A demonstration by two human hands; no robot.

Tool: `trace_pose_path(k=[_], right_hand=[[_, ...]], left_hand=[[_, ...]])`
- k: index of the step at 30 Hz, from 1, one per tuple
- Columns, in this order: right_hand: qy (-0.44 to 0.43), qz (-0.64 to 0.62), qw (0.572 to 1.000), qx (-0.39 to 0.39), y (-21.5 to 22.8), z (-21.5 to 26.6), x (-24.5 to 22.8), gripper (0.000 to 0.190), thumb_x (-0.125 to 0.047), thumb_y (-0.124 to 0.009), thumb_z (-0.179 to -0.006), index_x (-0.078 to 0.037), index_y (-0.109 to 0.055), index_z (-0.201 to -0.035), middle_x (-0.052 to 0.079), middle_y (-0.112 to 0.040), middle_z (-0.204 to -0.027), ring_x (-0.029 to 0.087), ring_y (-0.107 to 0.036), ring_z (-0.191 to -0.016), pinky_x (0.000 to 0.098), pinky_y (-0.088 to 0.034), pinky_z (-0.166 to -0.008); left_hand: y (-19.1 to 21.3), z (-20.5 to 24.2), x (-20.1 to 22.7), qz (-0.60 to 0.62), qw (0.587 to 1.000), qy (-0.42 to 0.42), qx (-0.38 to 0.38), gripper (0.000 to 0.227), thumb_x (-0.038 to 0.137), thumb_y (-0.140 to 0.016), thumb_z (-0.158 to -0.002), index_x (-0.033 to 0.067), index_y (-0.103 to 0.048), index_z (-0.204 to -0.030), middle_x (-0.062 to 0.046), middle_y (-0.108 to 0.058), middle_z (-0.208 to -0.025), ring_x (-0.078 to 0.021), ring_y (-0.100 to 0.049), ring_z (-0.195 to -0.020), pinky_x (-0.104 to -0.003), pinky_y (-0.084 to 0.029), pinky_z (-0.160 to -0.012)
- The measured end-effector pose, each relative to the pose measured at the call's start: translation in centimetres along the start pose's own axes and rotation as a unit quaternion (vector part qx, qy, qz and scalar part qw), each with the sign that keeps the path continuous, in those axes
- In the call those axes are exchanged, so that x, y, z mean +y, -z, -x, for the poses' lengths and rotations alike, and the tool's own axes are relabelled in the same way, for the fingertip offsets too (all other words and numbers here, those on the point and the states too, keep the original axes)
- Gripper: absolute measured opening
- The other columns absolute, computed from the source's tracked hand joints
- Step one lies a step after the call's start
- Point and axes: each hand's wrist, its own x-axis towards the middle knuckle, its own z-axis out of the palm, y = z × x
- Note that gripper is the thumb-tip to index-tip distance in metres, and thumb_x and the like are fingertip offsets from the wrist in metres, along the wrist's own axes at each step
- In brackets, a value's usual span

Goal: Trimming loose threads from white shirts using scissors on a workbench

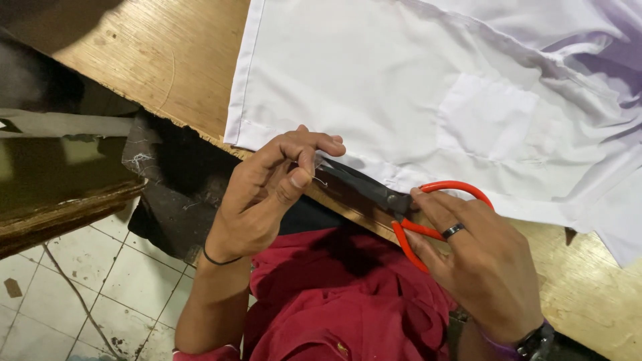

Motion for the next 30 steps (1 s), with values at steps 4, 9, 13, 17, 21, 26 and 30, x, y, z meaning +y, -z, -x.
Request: trace_pose_path(k=[4, 9, 13, 17, 21, 26, 30], right_hand=[[0.009, -0.024, 1.0, 0.0, 0.2, -0.9, -0.3, 0.041, -0.022, -0.081, -0.09, -0.003, -0.069, -0.125, 0.01, -0.074, -0.121, 0.027, -0.07, -0.111, 0.0388, -0.056, -0.088], [0.027, -0.018, 0.999, 0.002, 0.2, -1.8, -0.4, 0.047, -0.022, -0.083, -0.089, -0.004, -0.068, -0.13, 0.009, -0.074, -0.118, 0.026, -0.071, -0.107, 0.0369, -0.057, -0.082], [0.023, -0.017, 1.0, -0.007, -0.2, -1.8, -0.3, 0.051, -0.026, -0.084, -0.087, -0.006, -0.069, -0.132, 0.007, -0.074, -0.118, 0.026, -0.069, -0.103, 0.038, -0.055, -0.083], [0.025, -0.025, 0.999, -0.017, -0.2, -1.7, -0.3, 0.048, -0.027, -0.081, -0.089, -0.007, -0.069, -0.131, 0.007, -0.074, -0.121, 0.027, -0.07, -0.104, 0.0387, -0.056, -0.081], [0.003, -0.07, 0.998, 0.002, 0.2, 0.9, 0.8, 0.051, -0.02, -0.082, -0.087, -0.001, -0.066, -0.132, 0.011, -0.076, -0.123, 0.029, -0.073, -0.107, 0.0402, -0.057, -0.09], [-0.147, -0.09, 0.985, 0.013, 0.6, 6.7, 3.3, 0.048, -0.013, -0.084, -0.084, -0.006, -0.072, -0.129, 0.009, -0.075, -0.117, 0.02, -0.073, -0.097, 0.0333, -0.056, -0.088], [-0.269, -0.08, 0.96, 0.013, 0.4, 11.0, 4.7, 0.052, -0.003, -0.083, -0.079, -0.002, -0.073, -0.13, 0.014, -0.075, -0.128, 0.022, -0.074, -0.102, 0.0333, -0.056, -0.091]], left_hand=[[0.1, 0.0, -0.2, 0.003, 1.0, -0.01, -0.01, 0.022, 0.028, -0.047, -0.111, 0.0093, -0.052, -0.101, -0.014, -0.062, -0.12, -0.0282, -0.058, -0.131, -0.05, -0.041, -0.126], [0.3, 0.1, 0.1, -0.019, 1.0, 0.006, -0.021, 0.016, 0.021, -0.052, -0.108, 0.0075, -0.057, -0.101, -0.019, -0.058, -0.122, -0.028, -0.051, -0.14, -0.028, -0.047, -0.088], [0.2, 0.1, 0.1, -0.022, 1.0, 0.014, -0.017, 0.017, 0.022, -0.052, -0.107, 0.0072, -0.057, -0.1, -0.021, -0.058, -0.122, -0.0237, -0.05, -0.137, -0.024, -0.039, -0.069], [0.5, 0.3, 0.2, -0.021, 1.0, 0.004, -0.011, 0.016, 0.02, -0.052, -0.107, 0.0062, -0.056, -0.1, -0.018, -0.058, -0.118, -0.0281, -0.052, -0.139, -0.028, -0.043, -0.086], [4.9, 2.4, -0.6, -0.048, 0.995, -0.061, 0.057, 0.014, 0.021, -0.048, -0.112, 0.0081, -0.054, -0.112, -0.009, -0.068, -0.108, -0.0229, -0.073, -0.107, -0.041, -0.065, -0.109], [7.2, 4.3, 2.1, -0.51, 0.836, -0.03, 0.2, 0.023, -0.016, -0.049, -0.108, -0.0105, -0.04, -0.128, -0.029, -0.048, -0.124, -0.04, -0.054, -0.119, -0.049, -0.052, -0.103], [4.2, 6.2, -0.9, -0.511, 0.812, -0.05, 0.276, 0.049, -0.01, -0.058, -0.104, -0.0012, -0.029, -0.143, -0.025, -0.035, -0.152, -0.0428, -0.035, -0.149, -0.054, -0.029, -0.134]])
